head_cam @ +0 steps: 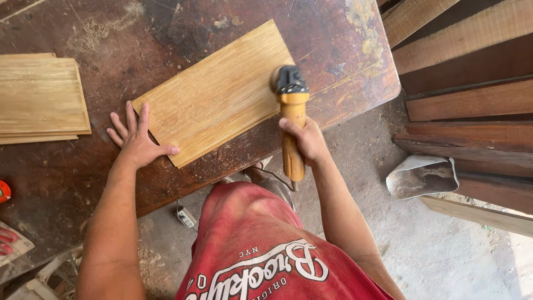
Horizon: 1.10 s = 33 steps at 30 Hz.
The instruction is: The person uses a handheld electric sander to smooth the surface of several rectangular wooden boards on a workbench. They hold each board with one hand while moving the sander across its surface, then set the finished board aside and pick up the next one.
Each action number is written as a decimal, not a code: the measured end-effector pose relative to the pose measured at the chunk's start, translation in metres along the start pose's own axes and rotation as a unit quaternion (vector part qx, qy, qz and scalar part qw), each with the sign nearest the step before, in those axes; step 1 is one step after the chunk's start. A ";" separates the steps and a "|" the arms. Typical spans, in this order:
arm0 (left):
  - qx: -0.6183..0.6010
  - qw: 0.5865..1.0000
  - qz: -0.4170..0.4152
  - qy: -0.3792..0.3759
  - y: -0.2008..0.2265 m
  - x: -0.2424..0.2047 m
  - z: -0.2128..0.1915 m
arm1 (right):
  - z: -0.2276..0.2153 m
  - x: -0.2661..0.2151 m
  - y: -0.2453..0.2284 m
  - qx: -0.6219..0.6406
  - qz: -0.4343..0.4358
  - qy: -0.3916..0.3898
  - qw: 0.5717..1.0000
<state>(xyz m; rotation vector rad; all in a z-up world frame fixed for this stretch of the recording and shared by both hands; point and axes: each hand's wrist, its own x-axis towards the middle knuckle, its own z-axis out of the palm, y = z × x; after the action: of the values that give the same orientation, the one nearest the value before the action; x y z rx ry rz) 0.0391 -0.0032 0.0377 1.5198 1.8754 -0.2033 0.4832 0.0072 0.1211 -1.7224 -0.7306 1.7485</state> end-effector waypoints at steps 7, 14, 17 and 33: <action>-0.001 1.000 0.008 0.005 0.006 -0.001 -0.004 | 0.010 -0.007 0.010 -0.055 -0.014 -0.028 0.998; -0.012 1.000 0.023 0.001 -0.004 0.002 0.000 | -0.020 -0.015 -0.001 0.025 0.010 0.005 1.000; -0.024 1.000 0.019 -0.004 -0.010 -0.005 0.003 | -0.003 -0.026 0.003 -0.002 0.027 -0.032 0.999; -0.102 0.990 0.074 0.067 -0.025 0.002 0.016 | 0.074 -0.051 0.034 -0.049 0.038 -0.073 0.995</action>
<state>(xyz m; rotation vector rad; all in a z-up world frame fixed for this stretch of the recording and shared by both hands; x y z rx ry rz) 0.0227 -0.0180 0.0170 1.5528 1.8136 0.1587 0.4091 -0.0521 0.1331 -1.7190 -0.8365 1.9362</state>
